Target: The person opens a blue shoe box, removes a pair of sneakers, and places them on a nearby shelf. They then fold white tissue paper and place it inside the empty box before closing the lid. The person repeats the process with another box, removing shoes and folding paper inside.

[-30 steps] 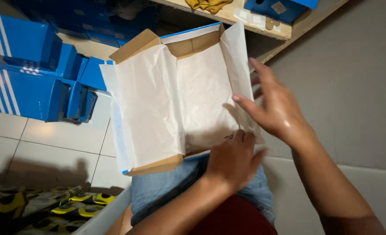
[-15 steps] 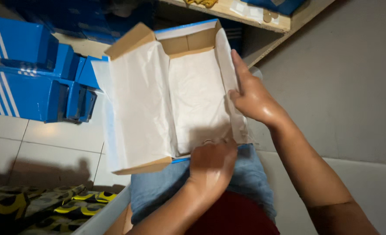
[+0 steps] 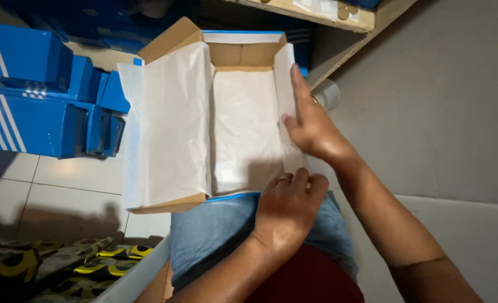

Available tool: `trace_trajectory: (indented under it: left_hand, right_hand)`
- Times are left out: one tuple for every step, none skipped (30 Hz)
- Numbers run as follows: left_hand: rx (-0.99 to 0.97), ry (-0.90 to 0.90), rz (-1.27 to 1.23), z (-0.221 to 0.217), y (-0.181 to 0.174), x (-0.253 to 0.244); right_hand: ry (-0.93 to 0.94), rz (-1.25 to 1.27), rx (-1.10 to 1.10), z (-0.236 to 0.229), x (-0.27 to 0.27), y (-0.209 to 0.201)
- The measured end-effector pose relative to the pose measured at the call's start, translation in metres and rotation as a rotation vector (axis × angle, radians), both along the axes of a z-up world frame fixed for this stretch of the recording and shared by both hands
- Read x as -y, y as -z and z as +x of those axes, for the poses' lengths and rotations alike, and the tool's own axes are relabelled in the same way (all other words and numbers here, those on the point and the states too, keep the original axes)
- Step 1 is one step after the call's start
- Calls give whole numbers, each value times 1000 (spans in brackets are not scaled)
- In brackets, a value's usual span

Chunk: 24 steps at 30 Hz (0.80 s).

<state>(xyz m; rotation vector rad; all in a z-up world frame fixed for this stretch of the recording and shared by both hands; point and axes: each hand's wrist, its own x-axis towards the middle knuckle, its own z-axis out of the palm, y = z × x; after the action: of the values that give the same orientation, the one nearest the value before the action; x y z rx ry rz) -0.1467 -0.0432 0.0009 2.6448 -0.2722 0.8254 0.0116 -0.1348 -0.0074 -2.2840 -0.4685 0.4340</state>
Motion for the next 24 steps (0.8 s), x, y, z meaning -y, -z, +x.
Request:
trace_trajectory:
  left_hand:
    - [18,52,-28,-1,-3,-2]
    - [30,104,-57,-4,-6,-3]
    - [26,104,-57,-6,-7,-5]
    - [20,155,-89,-8,-8,-6]
    - [14,205,-122,-9,-9,-7]
    - [14,205,-122,-10,-9,-9]
    - [-7,258,-112,-11,-10,-10]
    - [-27,306,-102,-12,-10,-12]
    - [-26,302,-102,-12,-10,-12]
    - [13,325,-121,-13,-11,-13]
    - [53,348,-140,-14,-11,-13]
    - [51,346,-141,-13,-8,-14]
    - [31,316,-177,-11,-5,-13]
    - [13,293,-213,-8,-2,-13]
    - [12,298,-213,-3,-6,-15]
    - [38,209,-159,0,-11,-15]
    - [64,120,-104,2,-15,-15]
    - [64,124,-106,2,-12,-14]
    - [55,147,-119,2,-9,-13]
    - [47,164,-131,3,-7,-13]
    - [47,163,-132,3,-8,-14]
    - [78,208,-156,2,-8,-15]
    - [109,254,-180,0,-9,-17]
    - [108,255,-179,0,-8,-19]
  right_hand:
    - [-10,12,67,8,3,6]
    - [-21,23,128,14,6,13]
    - [-20,24,124,20,-2,5]
    - [71,-113,59,27,-11,-5]
    - [162,-249,-9,34,-19,-14]
    - [163,-249,-9,47,-15,-3]
    - [169,-281,20,61,-12,8]
    - [171,-312,52,76,-10,19]
    - [166,-312,53,77,-16,10]
    - [204,-309,-4,77,-22,2]
    - [241,-306,-61,78,-29,-5]
    - [239,-307,-63,81,-29,-1]
    - [203,-333,-20,86,-28,3]
    - [174,-357,23,91,-26,7]
    - [179,-357,22,94,-27,7]
    - [156,-339,42,94,-26,9]
    - [133,-321,62,93,-24,12]
    - [137,-323,61,89,-28,7]
    - [157,-364,52,84,-32,1]
    - [172,-403,44,81,-38,-5]
    - [171,-404,43,82,-37,-4]
    - [174,-406,31,83,-36,-2]
    - [176,-408,19,83,-36,-1]
    - [177,-407,18,84,-35,3]
